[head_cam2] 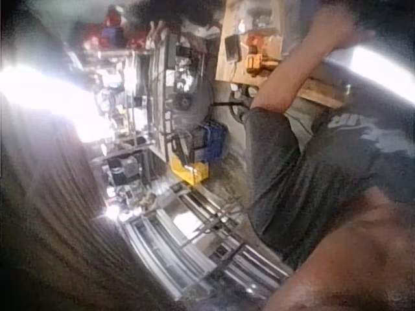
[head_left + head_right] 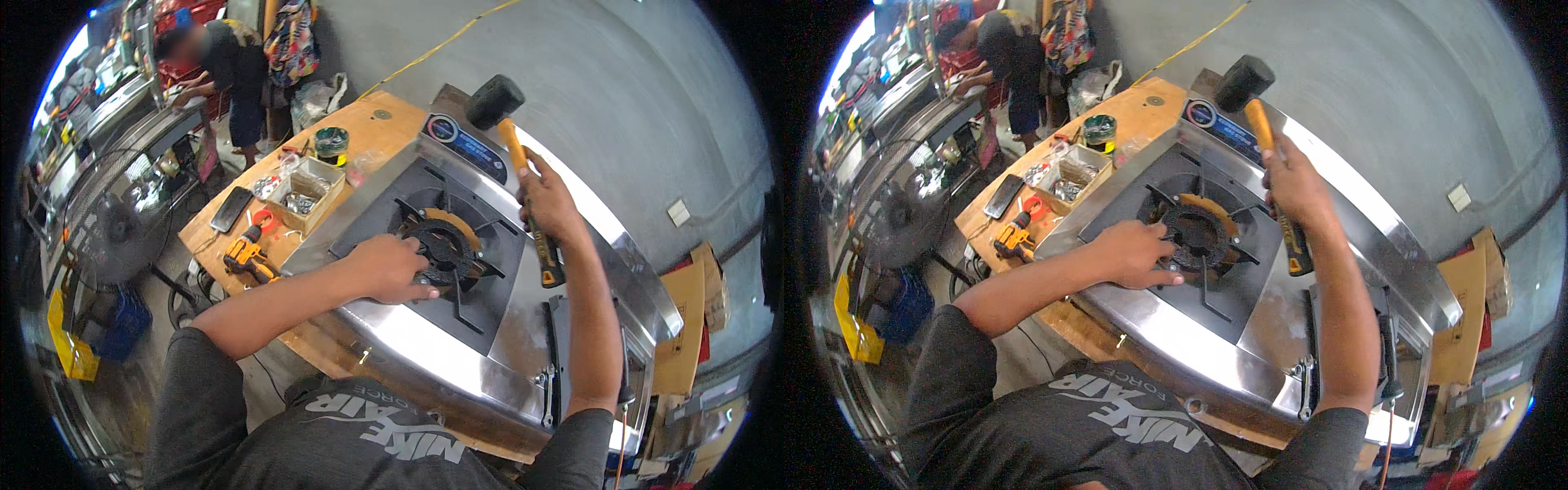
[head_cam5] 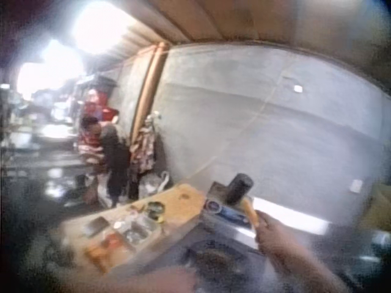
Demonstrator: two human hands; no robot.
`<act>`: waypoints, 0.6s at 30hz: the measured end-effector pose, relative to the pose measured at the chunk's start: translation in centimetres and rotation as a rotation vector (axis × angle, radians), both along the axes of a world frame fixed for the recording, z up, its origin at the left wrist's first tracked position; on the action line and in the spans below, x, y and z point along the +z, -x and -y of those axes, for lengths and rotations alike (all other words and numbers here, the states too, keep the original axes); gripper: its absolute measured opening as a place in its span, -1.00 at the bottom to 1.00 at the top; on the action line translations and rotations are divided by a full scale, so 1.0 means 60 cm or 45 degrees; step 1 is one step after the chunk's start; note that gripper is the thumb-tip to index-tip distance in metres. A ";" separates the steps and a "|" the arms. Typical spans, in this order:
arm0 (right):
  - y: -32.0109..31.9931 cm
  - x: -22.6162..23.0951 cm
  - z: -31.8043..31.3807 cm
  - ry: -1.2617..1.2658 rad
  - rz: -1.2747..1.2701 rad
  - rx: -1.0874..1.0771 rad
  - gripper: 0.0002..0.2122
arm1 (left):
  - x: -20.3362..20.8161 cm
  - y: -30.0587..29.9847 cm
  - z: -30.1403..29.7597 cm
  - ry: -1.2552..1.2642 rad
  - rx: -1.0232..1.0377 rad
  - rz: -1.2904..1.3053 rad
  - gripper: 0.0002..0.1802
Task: The person assembles a gas stove by placing burner grates and caps onto the cooktop, connecting copper gas lines to the burner valves, and tightening connections with wrenches. The person uses a rubber mallet to seat components and adjusts parts by hand.
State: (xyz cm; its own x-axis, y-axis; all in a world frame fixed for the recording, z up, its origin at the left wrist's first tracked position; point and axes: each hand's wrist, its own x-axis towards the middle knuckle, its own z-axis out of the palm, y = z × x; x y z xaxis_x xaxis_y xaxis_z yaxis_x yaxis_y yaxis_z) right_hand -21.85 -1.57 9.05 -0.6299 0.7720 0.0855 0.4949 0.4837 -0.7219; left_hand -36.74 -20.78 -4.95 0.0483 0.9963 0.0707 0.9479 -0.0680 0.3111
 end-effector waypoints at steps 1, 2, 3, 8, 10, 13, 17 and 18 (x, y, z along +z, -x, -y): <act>0.018 -0.012 0.002 -0.039 0.058 0.042 -0.52 | 0.003 0.001 -0.002 -0.004 -0.005 0.000 -0.32; 0.033 -0.034 -0.006 -0.065 0.105 0.099 -0.53 | 0.005 0.003 -0.003 -0.010 -0.012 0.001 -0.33; 0.048 -0.072 -0.015 -0.125 0.157 0.120 -0.54 | 0.005 0.005 -0.008 -0.014 -0.021 -0.010 -0.33; 0.091 -0.056 -0.009 0.054 0.506 0.290 -0.56 | 0.007 0.008 -0.001 0.007 -0.009 -0.029 -0.35; 0.098 -0.035 -0.016 -0.271 0.356 0.255 -0.56 | 0.004 0.009 0.000 0.004 -0.010 -0.005 -0.35; 0.112 0.015 0.035 -0.224 0.062 0.083 -0.53 | 0.010 0.011 0.006 0.019 -0.013 0.017 -0.36; 0.097 -0.144 -0.076 -0.672 0.196 0.298 -0.51 | 0.004 0.008 -0.001 -0.009 -0.067 0.009 -0.35; 0.087 -0.161 -0.087 -0.569 0.231 0.286 -0.50 | -0.002 0.005 -0.005 -0.017 -0.076 -0.007 -0.34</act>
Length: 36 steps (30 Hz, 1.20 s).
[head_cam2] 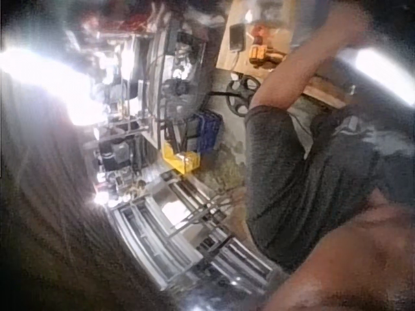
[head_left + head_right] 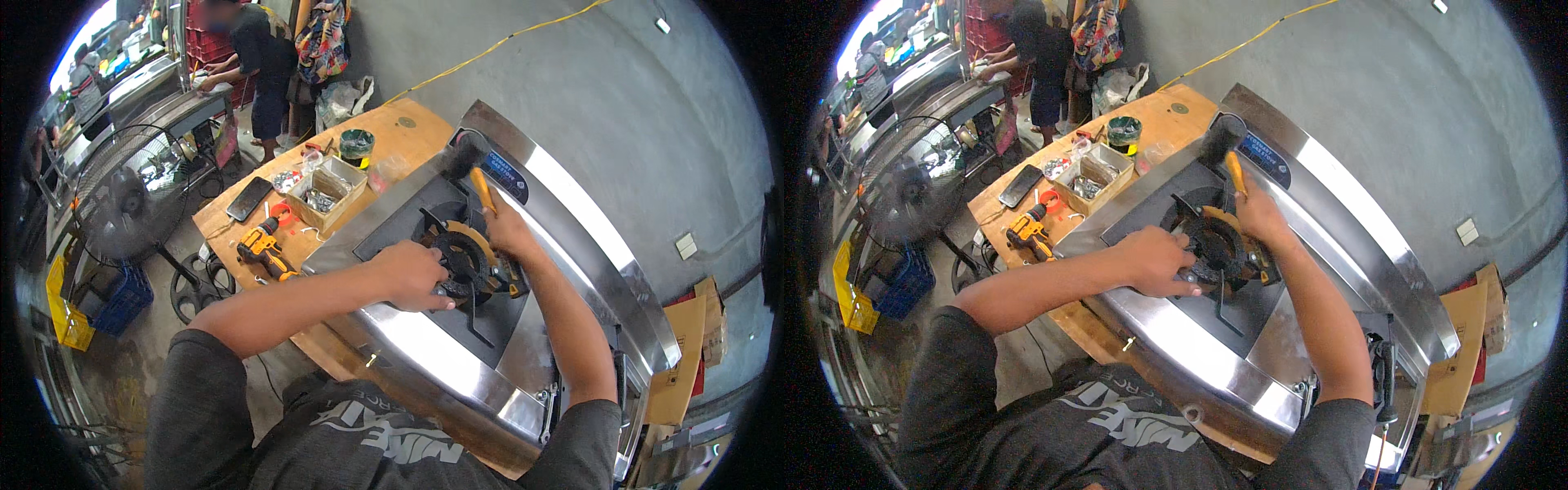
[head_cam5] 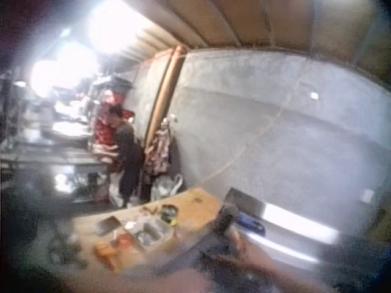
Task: The person assembles a gas stove by placing burner grates and caps onto the cooktop, connecting copper gas lines to the burner valves, and tightening connections with wrenches. The person uses a rubber mallet to seat components and adjusts parts by hand.
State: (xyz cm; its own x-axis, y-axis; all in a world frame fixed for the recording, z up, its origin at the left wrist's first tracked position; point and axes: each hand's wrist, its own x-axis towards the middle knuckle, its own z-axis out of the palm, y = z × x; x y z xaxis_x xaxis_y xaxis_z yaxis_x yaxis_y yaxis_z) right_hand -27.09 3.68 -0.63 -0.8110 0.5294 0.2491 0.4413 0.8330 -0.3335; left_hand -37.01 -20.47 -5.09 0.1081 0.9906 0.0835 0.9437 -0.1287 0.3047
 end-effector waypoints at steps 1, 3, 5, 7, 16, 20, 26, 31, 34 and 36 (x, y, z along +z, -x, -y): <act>0.005 0.007 0.030 0.092 0.050 -0.010 -0.50 | -0.008 0.000 0.001 -0.022 0.022 -0.005 -0.34; -0.023 0.052 0.020 0.710 0.170 -0.179 -0.52 | -0.013 -0.009 -0.003 -0.035 0.017 -0.011 -0.36; -0.044 0.052 0.047 0.530 0.062 -0.148 -0.54 | -0.005 -0.004 -0.004 -0.005 0.028 -0.023 -0.41; -0.084 0.083 0.093 0.591 -0.030 -0.162 -0.53 | -0.009 0.007 -0.005 -0.080 0.006 0.156 -0.44; -0.158 0.199 0.228 0.572 -0.162 -0.189 -0.50 | -0.039 0.022 0.024 -0.286 0.263 -0.105 -0.32; -0.105 0.123 0.189 0.434 -0.104 -0.143 -0.50 | -0.044 0.037 0.020 -0.219 0.191 -0.169 -0.42; -0.067 0.066 0.118 0.184 0.379 -0.018 -0.47 | -0.066 0.039 0.009 -0.409 0.059 -0.161 -0.53; -0.052 0.145 0.192 0.529 0.139 -0.189 -0.45 | -0.071 0.047 0.024 -0.479 0.115 -0.103 -0.58; -0.054 0.117 0.190 0.333 0.180 -0.055 -0.48 | -0.067 0.047 0.026 -0.486 0.014 -0.260 -0.61; -0.072 0.038 0.138 0.246 0.168 0.039 -0.51 | -0.076 0.049 0.015 -0.495 -0.073 -0.338 -0.63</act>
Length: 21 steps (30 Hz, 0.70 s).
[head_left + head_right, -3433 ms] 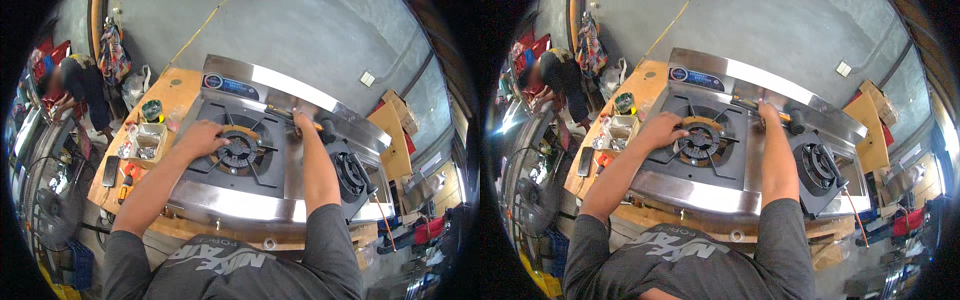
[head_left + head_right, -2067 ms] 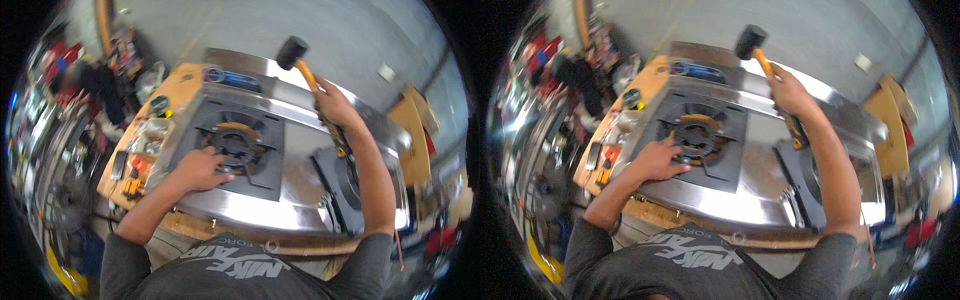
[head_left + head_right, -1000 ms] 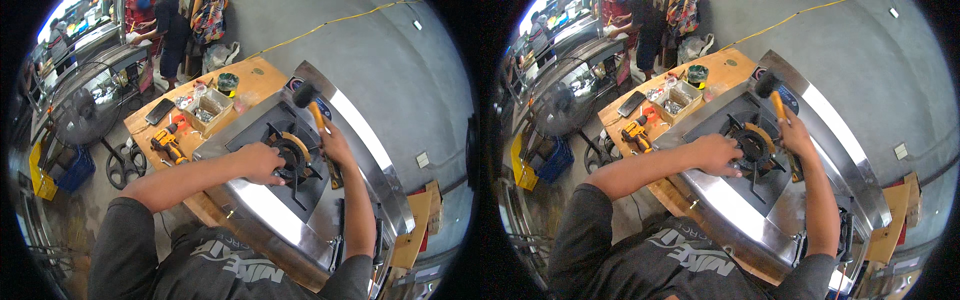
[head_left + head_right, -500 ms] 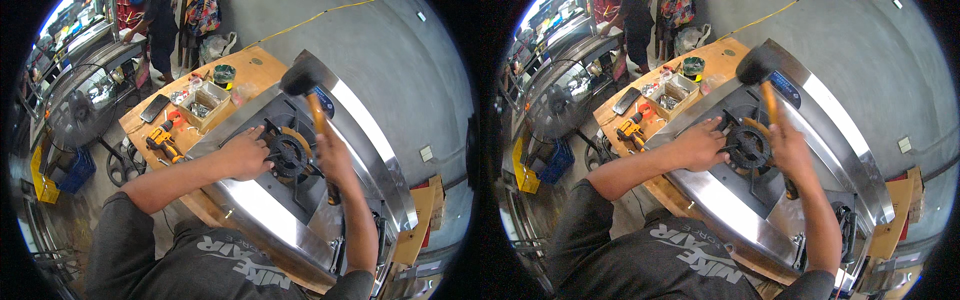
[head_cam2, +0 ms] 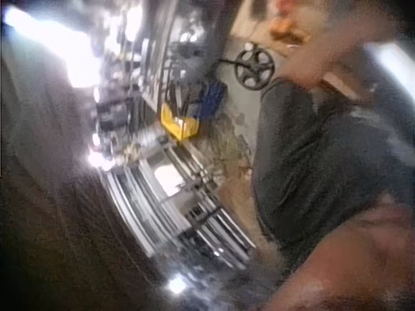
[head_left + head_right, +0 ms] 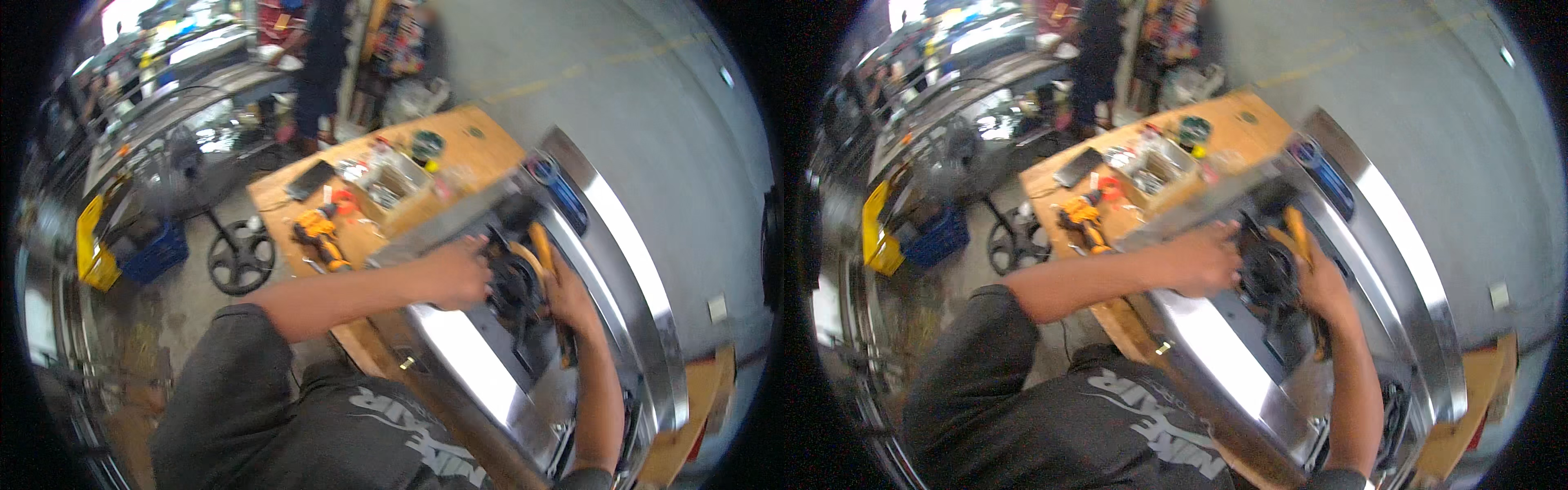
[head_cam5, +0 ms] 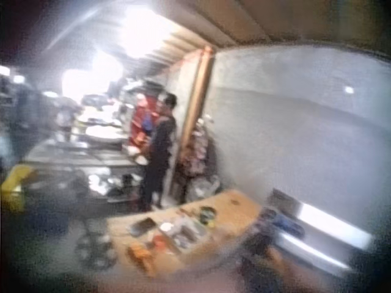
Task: The person assembles a gas stove by placing burner grates and caps onto the cooktop, connecting copper gas lines to the burner valves, and tightening connections with wrenches. The person uses a rubber mallet to seat components and adjusts parts by hand.
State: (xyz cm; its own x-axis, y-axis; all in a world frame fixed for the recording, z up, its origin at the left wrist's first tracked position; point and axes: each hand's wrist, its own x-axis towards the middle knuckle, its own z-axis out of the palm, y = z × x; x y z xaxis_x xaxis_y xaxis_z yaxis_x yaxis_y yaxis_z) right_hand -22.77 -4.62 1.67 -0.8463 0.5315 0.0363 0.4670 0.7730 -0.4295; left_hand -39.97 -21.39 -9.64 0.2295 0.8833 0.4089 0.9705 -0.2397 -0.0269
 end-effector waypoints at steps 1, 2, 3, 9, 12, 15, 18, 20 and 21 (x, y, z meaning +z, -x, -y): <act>-0.011 -0.028 -0.024 0.092 -0.019 -0.033 -0.52 | -0.005 0.000 -0.008 -0.030 -0.037 0.006 -0.63; -0.033 -0.033 -0.039 0.235 -0.058 -0.113 -0.54 | 0.012 -0.008 -0.010 0.005 -0.065 0.025 -0.64; -0.046 -0.019 -0.035 0.358 -0.081 -0.186 -0.54 | -0.020 -0.010 -0.027 -0.074 -0.001 0.063 -0.63; -0.106 0.008 0.001 0.589 -0.448 -0.344 -0.54 | 0.018 -0.016 0.000 0.217 0.216 0.384 -0.59; -0.138 -0.005 0.002 0.520 -0.518 -0.457 -0.54 | 0.034 -0.015 0.011 0.191 0.184 0.591 -0.61; -0.163 -0.023 -0.035 0.422 -0.454 -0.617 -0.57 | 0.035 -0.013 0.009 0.139 0.158 0.627 -0.64; -0.193 -0.054 -0.082 0.150 -0.290 -0.650 -0.57 | 0.031 -0.014 0.005 0.117 0.209 0.698 -0.66; -0.221 -0.090 -0.130 -0.079 -0.206 -0.625 -0.55 | 0.032 -0.014 0.005 0.114 0.186 0.733 -0.67; -0.240 -0.111 -0.162 -0.188 -0.193 -0.594 -0.54 | 0.034 -0.017 0.003 0.113 0.168 0.753 -0.68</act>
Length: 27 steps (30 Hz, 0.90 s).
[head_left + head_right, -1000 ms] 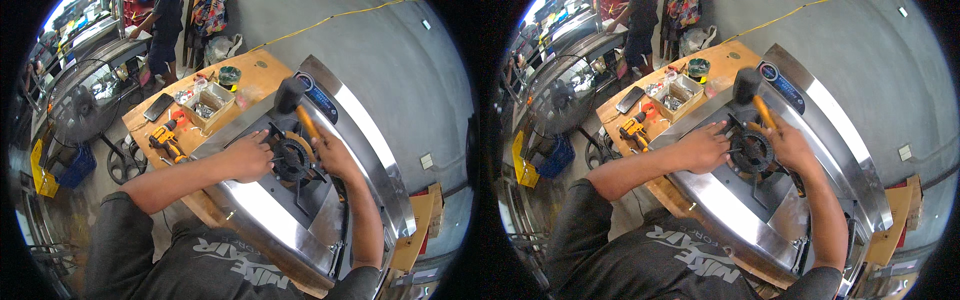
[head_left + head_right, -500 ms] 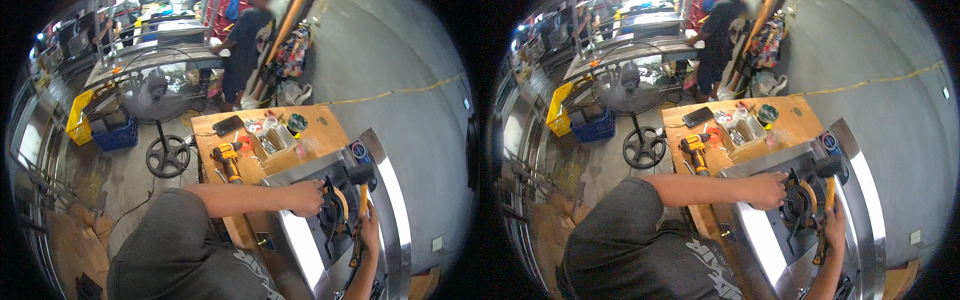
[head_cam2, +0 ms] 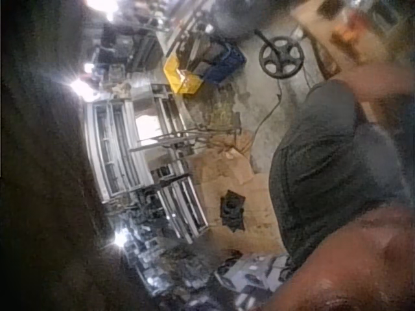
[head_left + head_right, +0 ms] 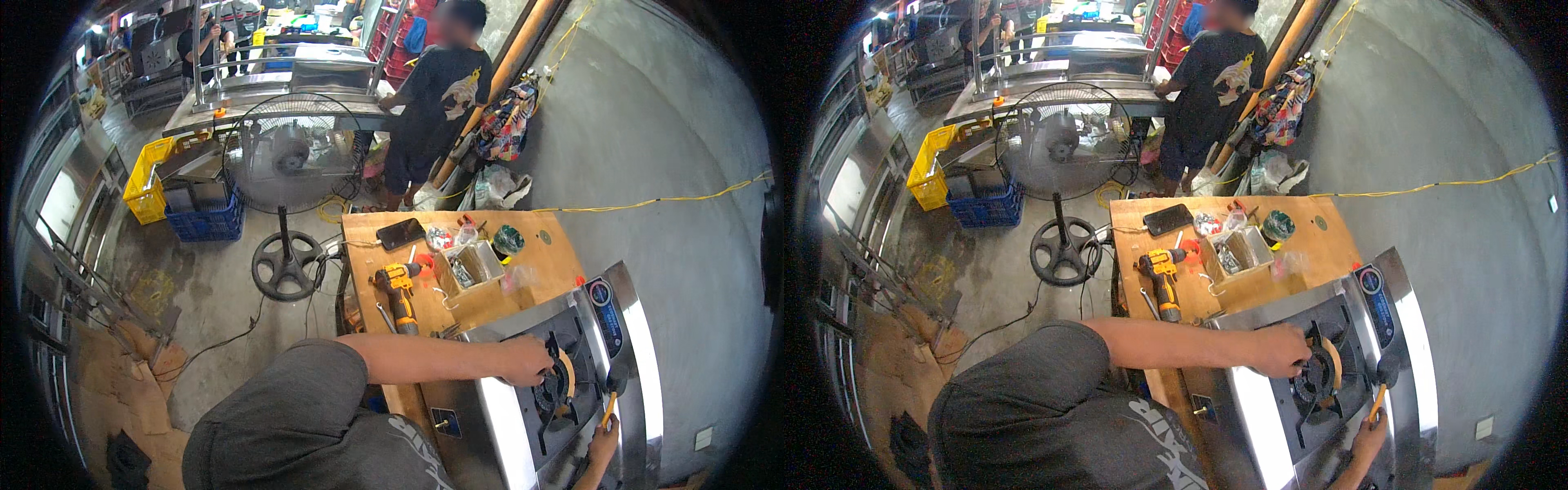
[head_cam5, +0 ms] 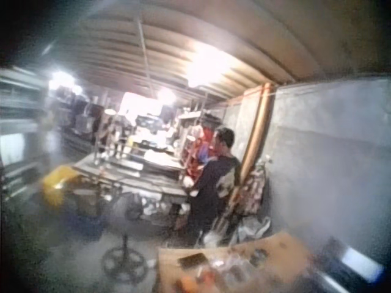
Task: The person assembles a gas stove by placing burner grates and caps onto the cooktop, connecting copper gas lines to the burner valves, and tightening connections with wrenches. The person uses a rubber mallet to seat components and adjusts parts by hand.
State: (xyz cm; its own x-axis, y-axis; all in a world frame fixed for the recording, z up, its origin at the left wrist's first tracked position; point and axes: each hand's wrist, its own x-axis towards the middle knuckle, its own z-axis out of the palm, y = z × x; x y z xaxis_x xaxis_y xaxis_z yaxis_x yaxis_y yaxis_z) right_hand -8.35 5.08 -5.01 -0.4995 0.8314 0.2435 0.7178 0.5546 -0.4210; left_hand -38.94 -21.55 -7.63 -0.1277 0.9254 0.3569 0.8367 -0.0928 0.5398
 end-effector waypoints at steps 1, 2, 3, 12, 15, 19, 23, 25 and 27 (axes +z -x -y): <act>-0.016 -0.015 -0.026 -0.083 0.033 0.014 -0.53 | -0.002 0.000 -0.006 -0.021 -0.015 -0.017 -0.69; -0.027 -0.026 -0.043 -0.123 0.061 0.005 -0.52 | -0.011 0.000 -0.014 -0.040 -0.036 -0.029 -0.69; -0.011 -0.009 -0.022 -0.116 0.121 -0.003 -0.52 | -0.019 0.006 -0.013 -0.053 -0.034 -0.038 -0.70; -0.047 -0.052 -0.054 -0.552 0.220 0.106 -0.58 | -0.027 0.003 -0.032 -0.072 -0.134 0.043 -0.68; -0.001 0.038 0.032 -0.156 0.312 -0.136 -0.42 | -0.033 0.009 -0.038 -0.008 -0.021 0.085 -0.72; -0.095 0.034 0.168 -0.605 0.243 -0.211 -0.50 | -0.022 0.007 -0.030 -0.037 -0.095 0.034 -0.69; -0.212 -0.034 0.281 -1.048 0.276 -0.339 -0.58 | -0.014 0.007 -0.018 -0.049 -0.110 0.066 -0.70; -0.260 -0.068 0.324 -1.176 0.324 -0.429 -0.62 | -0.006 0.004 -0.012 -0.008 -0.123 0.099 -0.70; -0.292 -0.094 0.344 -1.264 0.385 -0.495 -0.66 | -0.013 0.003 -0.017 -0.020 -0.099 0.014 -0.77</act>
